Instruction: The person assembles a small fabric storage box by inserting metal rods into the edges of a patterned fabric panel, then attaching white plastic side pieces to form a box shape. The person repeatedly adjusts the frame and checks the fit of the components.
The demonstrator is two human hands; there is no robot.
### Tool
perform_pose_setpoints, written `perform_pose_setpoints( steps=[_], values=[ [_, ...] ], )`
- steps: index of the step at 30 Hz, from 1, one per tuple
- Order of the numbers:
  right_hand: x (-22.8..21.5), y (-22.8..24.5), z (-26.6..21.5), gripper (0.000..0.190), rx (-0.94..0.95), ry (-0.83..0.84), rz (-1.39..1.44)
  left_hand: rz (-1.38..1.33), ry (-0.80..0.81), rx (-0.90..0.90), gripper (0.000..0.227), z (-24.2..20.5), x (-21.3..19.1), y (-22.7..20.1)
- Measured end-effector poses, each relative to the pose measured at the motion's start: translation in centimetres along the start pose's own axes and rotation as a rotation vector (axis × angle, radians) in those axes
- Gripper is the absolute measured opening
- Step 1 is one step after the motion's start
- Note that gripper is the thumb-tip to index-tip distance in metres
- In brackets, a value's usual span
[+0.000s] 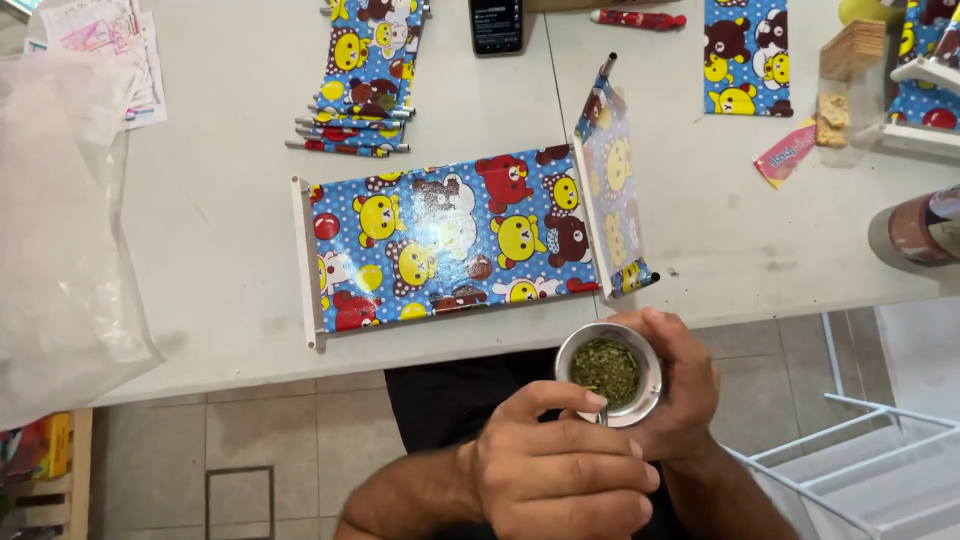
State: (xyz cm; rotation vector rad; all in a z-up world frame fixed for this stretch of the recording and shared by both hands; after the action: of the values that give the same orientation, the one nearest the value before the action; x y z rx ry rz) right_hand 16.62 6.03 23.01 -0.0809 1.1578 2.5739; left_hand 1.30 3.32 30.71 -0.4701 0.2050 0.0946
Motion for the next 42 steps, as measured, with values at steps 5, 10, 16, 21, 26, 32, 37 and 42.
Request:
perform_pose_setpoints(
  steps=[5, 10, 16, 21, 26, 32, 37, 42],
  values=[
    [-1.2, -1.7, -1.5, 0.077, 0.000, -0.017, -0.069, 0.024, -0.024, -0.034, 0.044, -1.1, 1.2, -0.1],
    [-2.5, -3.1, -3.3, 0.057, 0.056, -0.064, -0.172, 0.062, -0.060, -0.006, 0.019, -2.4, 2.0, -0.6],
    [-9.2, -8.2, -4.2, 0.113, 0.231, -0.129, -0.109, 0.046, 0.032, 0.079, 0.034, -8.2, 0.1, 1.7],
    [-14.8, -15.1, 0.1, 0.096, 0.136, -0.313, -0.437, 0.815, -0.169, -0.393, 0.056, -11.5, -10.5, 7.4],
    [-18.3, -23.1, 0.3, 0.086, 0.022, -0.281, -0.351, 1.025, -0.271, -0.826, 0.049, -17.2, -17.6, 10.2],
    [-19.5, -29.4, -5.1, 0.063, 0.017, -0.318, -0.412, 0.735, -0.516, -1.141, 0.059, -25.9, -19.4, 13.2],
    [-19.7, -30.3, -10.5, 0.027, 0.390, -0.181, -0.461, 0.660, -0.342, -1.257, 0.058, -26.7, -19.5, 13.6],
    [-17.6, -23.3, -16.5, 0.052, 0.211, -0.481, -1.130, 0.722, -0.352, -1.060, 0.049, -22.8, -20.4, 14.7]
  ],
)
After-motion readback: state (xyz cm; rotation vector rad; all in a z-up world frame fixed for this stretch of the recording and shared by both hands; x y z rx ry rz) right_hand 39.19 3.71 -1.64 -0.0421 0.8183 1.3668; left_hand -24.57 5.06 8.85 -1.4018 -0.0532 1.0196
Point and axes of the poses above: each hand's wrist, its own z-axis towards the middle knuckle, its own x-axis out of the palm, y = z × x, the point moved 3 cm from there along z, towards the middle knuckle, and after that the axes turned 11 degrees about -y, right-handed, at the moved point
